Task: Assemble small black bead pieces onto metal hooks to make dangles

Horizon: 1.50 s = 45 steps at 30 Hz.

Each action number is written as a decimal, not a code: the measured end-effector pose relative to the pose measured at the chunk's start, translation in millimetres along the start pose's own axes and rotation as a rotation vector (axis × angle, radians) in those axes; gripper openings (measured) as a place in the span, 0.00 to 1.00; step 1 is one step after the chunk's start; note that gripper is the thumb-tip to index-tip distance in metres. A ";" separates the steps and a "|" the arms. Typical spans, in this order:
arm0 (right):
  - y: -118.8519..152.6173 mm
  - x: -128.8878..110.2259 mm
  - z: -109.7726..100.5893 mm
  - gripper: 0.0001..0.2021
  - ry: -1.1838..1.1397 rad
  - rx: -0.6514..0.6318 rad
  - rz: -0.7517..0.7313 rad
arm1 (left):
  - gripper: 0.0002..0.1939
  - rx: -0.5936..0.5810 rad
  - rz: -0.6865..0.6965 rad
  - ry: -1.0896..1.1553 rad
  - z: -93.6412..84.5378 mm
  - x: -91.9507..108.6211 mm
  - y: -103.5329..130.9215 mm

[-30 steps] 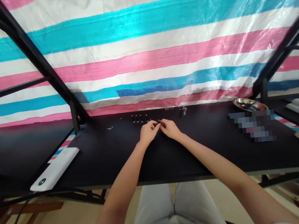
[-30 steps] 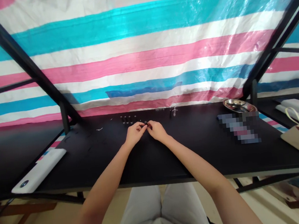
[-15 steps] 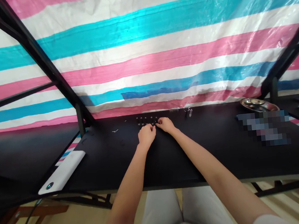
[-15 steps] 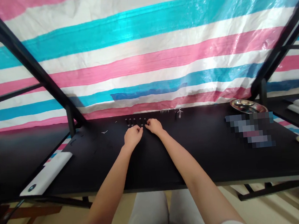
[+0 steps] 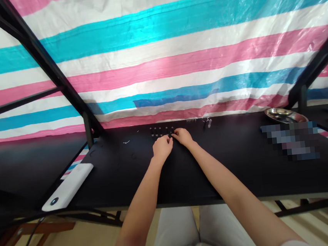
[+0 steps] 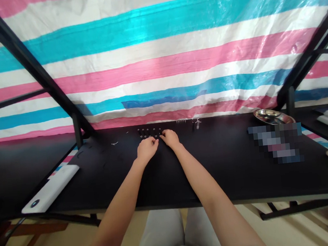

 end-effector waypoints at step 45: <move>36.9 26.2 -47.8 0.12 0.243 0.199 -0.258 | 0.16 -0.016 0.113 0.008 8.2 11.9 6.4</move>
Point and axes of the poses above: each hand's wrist, its own y-axis away from the middle knuckle, its own z-axis out of the palm, x = y × z, the point moved 4 cm from there along -y, towards the middle knuckle, and after that the axes turned 4 degrees about -z, right-handed, at the moved point
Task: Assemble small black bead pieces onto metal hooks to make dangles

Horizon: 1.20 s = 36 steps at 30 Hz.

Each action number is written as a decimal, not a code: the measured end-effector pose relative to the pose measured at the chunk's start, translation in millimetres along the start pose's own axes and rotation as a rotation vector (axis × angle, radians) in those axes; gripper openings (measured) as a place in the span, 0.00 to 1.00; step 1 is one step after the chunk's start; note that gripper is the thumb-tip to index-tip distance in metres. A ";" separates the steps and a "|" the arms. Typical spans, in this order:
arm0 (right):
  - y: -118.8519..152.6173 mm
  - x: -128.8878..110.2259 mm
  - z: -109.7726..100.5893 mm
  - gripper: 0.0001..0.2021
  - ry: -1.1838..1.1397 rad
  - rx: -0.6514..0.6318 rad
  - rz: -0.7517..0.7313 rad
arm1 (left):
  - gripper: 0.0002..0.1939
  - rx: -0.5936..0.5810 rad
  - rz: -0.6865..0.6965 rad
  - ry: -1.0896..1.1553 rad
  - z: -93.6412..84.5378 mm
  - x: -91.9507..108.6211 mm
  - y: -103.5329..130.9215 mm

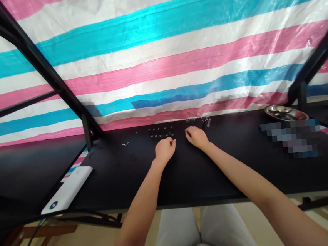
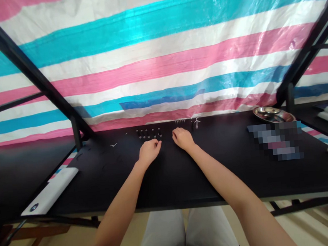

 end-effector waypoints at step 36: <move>21.9 108.9 -3.9 0.15 -0.470 0.539 0.729 | 0.37 -0.129 0.299 0.247 102.1 126.5 -60.2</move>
Point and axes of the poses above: each hand's wrist, its own y-axis away from the middle knuckle, its own z-axis out of the palm, x = y × z, the point moved 4 cm from there along -y, towards the middle knuckle, and after that the axes turned 4 degrees about -z, right-handed, at the moved point
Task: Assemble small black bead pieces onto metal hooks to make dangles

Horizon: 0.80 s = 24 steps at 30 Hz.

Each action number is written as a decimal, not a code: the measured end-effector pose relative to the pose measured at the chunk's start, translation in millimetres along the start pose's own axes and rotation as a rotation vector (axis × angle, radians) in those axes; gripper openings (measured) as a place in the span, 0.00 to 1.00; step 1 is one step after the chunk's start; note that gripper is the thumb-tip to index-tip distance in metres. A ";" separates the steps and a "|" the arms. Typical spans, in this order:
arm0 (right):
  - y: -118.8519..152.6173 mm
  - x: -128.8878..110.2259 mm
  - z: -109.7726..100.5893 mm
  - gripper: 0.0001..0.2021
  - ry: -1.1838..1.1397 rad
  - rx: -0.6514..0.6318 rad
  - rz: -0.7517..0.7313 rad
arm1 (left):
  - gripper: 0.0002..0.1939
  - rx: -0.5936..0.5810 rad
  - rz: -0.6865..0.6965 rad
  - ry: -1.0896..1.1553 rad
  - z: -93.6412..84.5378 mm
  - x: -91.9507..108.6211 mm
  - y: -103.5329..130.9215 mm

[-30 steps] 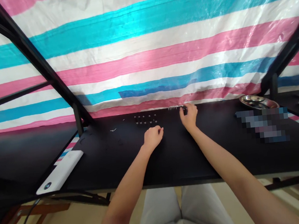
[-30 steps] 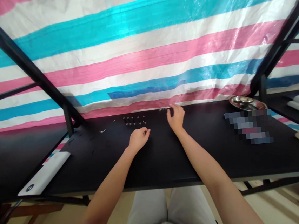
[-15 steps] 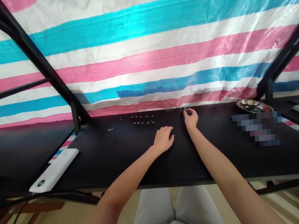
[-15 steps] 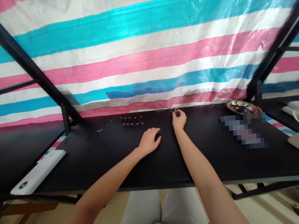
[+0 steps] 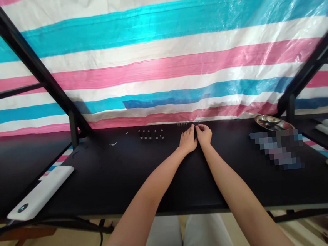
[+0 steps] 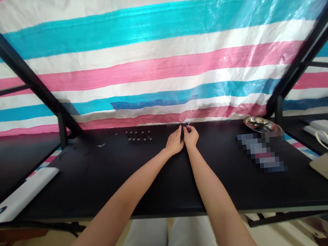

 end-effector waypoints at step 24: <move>9.1 -12.9 15.9 0.14 -0.032 -0.291 -0.175 | 0.05 0.394 -0.333 0.471 -1.9 -33.0 -7.0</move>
Point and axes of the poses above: each hand's wrist, its own y-axis away from the middle knuckle, its own z-axis out of the palm, x = y × z, the point moved 4 cm from there along -y, towards the middle knuckle, and after that the axes turned 4 degrees about -z, right-handed, at the moved point
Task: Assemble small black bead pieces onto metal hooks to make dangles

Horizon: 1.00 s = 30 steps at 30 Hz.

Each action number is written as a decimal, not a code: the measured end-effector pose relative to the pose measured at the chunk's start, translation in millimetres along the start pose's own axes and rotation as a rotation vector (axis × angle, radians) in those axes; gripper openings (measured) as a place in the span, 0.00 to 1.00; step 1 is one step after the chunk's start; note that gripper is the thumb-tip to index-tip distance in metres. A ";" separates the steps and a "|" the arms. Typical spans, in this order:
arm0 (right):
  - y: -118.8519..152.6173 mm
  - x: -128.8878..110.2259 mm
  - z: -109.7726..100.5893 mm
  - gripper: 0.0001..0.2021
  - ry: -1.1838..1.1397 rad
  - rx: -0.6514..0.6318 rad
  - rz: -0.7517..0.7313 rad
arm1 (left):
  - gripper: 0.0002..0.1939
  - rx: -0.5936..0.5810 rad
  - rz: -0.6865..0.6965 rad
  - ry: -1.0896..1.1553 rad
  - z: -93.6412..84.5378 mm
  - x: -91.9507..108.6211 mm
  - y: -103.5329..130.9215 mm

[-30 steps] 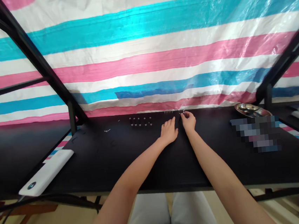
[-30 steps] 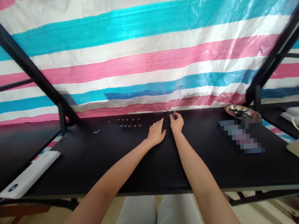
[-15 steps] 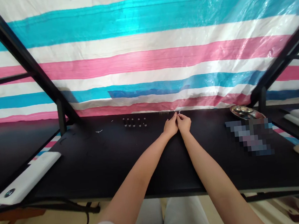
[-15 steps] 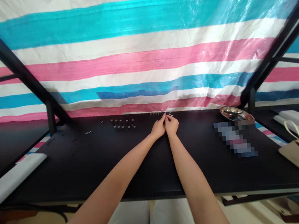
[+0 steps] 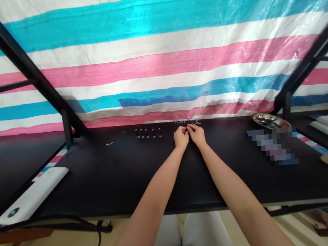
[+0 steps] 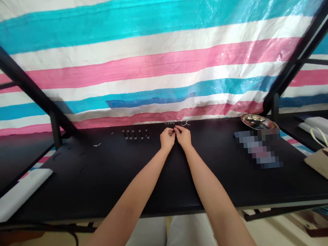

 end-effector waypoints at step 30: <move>7.3 -8.6 9.0 0.19 0.247 -0.080 -0.260 | 0.05 0.090 -0.019 0.402 -14.3 -6.9 -0.5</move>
Point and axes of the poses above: each hand's wrist, its own y-axis away from the middle knuckle, its own z-axis out of the palm, x = y × z, the point moved 4 cm from there along -y, towards the middle knuckle, and after that the axes turned 4 degrees about -z, right-handed, at the moved point
